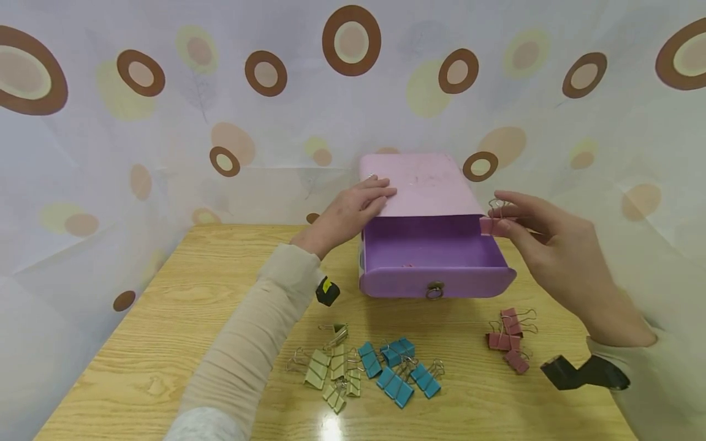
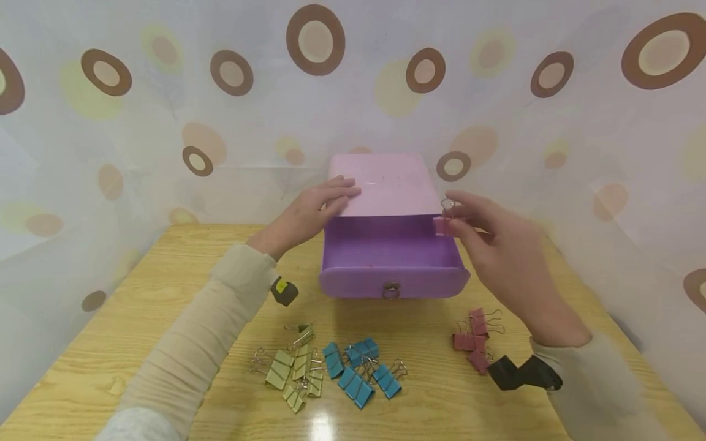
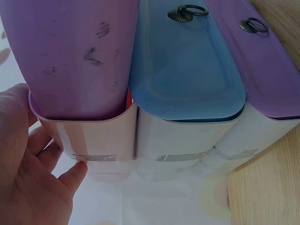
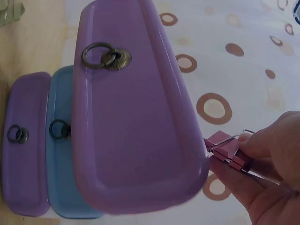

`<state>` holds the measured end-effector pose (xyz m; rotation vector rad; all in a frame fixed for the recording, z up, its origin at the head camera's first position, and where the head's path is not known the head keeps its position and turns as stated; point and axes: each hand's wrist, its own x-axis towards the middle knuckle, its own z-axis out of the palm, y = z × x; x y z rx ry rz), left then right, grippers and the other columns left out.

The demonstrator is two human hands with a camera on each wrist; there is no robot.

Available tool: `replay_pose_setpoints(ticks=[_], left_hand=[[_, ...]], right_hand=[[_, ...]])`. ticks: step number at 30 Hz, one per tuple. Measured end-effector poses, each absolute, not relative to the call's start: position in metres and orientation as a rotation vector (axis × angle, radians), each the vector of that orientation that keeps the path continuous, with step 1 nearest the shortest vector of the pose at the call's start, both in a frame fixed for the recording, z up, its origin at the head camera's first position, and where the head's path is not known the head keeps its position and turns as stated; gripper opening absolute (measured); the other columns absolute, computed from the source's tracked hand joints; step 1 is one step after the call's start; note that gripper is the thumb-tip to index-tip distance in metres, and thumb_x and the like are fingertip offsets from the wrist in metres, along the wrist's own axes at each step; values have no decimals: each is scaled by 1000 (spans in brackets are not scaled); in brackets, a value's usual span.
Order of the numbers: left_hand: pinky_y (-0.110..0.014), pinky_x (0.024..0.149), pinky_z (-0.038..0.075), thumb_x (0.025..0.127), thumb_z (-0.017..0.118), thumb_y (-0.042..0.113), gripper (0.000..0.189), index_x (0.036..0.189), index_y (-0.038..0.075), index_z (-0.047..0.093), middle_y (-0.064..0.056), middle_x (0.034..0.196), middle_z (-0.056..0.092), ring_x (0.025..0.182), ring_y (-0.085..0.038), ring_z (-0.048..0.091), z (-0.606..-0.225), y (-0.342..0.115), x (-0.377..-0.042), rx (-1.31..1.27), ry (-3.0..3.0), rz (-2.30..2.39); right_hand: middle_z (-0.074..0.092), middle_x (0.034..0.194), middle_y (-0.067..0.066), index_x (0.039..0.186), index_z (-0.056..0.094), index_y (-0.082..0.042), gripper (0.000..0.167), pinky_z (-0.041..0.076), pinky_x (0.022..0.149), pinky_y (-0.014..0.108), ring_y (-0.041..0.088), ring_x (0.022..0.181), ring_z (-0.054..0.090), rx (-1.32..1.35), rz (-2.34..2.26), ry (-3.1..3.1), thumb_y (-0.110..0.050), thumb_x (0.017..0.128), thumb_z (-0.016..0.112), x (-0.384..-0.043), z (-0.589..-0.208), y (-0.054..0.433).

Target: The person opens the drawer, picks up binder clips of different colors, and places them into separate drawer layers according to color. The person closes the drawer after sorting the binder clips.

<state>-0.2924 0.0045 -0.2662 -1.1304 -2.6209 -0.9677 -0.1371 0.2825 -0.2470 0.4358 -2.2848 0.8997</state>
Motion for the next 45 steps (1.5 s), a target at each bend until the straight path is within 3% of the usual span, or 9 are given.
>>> replay_pose_setpoints(ticks=[7, 10, 14, 18, 24, 34, 39, 41, 45], left_hand=[[-26, 126, 21, 107, 43, 25, 38, 142, 17, 56, 0, 157, 43, 151, -15, 27, -265, 6, -293, -1135, -2617, -979], [-26, 126, 21, 107, 43, 25, 38, 142, 17, 56, -1, 156, 43, 151, -15, 27, -265, 6, -293, -1140, -2611, -980], [-26, 126, 20, 107, 43, 24, 38, 142, 16, 56, -2, 156, 43, 151, -16, 27, -266, 7, -294, -1142, -2612, -977], [-27, 126, 20, 107, 43, 24, 38, 142, 16, 56, -1, 157, 43, 151, -16, 27, -266, 7, -294, -1140, -2618, -978], [-27, 126, 20, 107, 43, 25, 38, 142, 16, 56, -1, 157, 42, 152, -16, 26, -267, 7, -293, -1145, -2617, -983], [-28, 126, 19, 107, 43, 26, 39, 143, 17, 55, 0, 158, 41, 152, -15, 25, -268, 7, -293, -1138, -2626, -993], [-28, 126, 20, 107, 43, 26, 39, 143, 17, 55, -1, 158, 41, 152, -15, 25, -268, 5, -293, -1136, -2623, -992], [-27, 126, 20, 107, 43, 26, 39, 143, 17, 55, -1, 157, 41, 152, -16, 26, -269, 5, -293, -1137, -2620, -994], [-27, 126, 20, 107, 43, 26, 39, 143, 17, 55, 0, 157, 41, 152, -15, 25, -269, 4, -294, -1134, -2621, -998]], right_hand=[[76, 104, 8, 114, 71, -12, 24, 49, 83, 1, -15, 93, 64, 467, 938, -2384, -3, 92, 68, -141, -243, 263], [76, 103, 4, 109, 71, -12, 18, 49, 81, 0, -13, 92, 65, 474, 889, -2460, -6, 93, 68, -143, -244, 258], [77, 99, -3, 108, 71, -15, 14, 50, 79, 2, 6, 88, 73, 506, 831, -2569, -11, 95, 66, -147, -247, 254], [77, 97, -2, 109, 71, -15, 14, 55, 79, 13, 16, 90, 75, 528, 786, -2658, -13, 97, 64, -151, -249, 252], [77, 91, -5, 105, 73, -15, 14, 58, 78, 32, 16, 90, 74, 568, 735, -2759, -13, 98, 62, -153, -250, 251], [68, 83, -7, 100, 73, -20, 21, 48, 67, 27, 11, 73, 58, 657, 634, -2877, -30, 103, 55, -159, -250, 249], [57, 73, -7, 89, 67, -20, 29, 44, 64, 26, 11, 68, 53, 681, 660, -2940, -35, 105, 49, -161, -251, 248], [58, 74, -6, 88, 67, -21, 31, 46, 67, 28, 11, 70, 54, 680, 665, -2961, -36, 106, 46, -161, -251, 248], [69, 96, -4, 103, 73, -21, 36, 54, 85, 41, 14, 91, 64, 659, 682, -3008, -41, 106, 42, -160, -251, 249]])
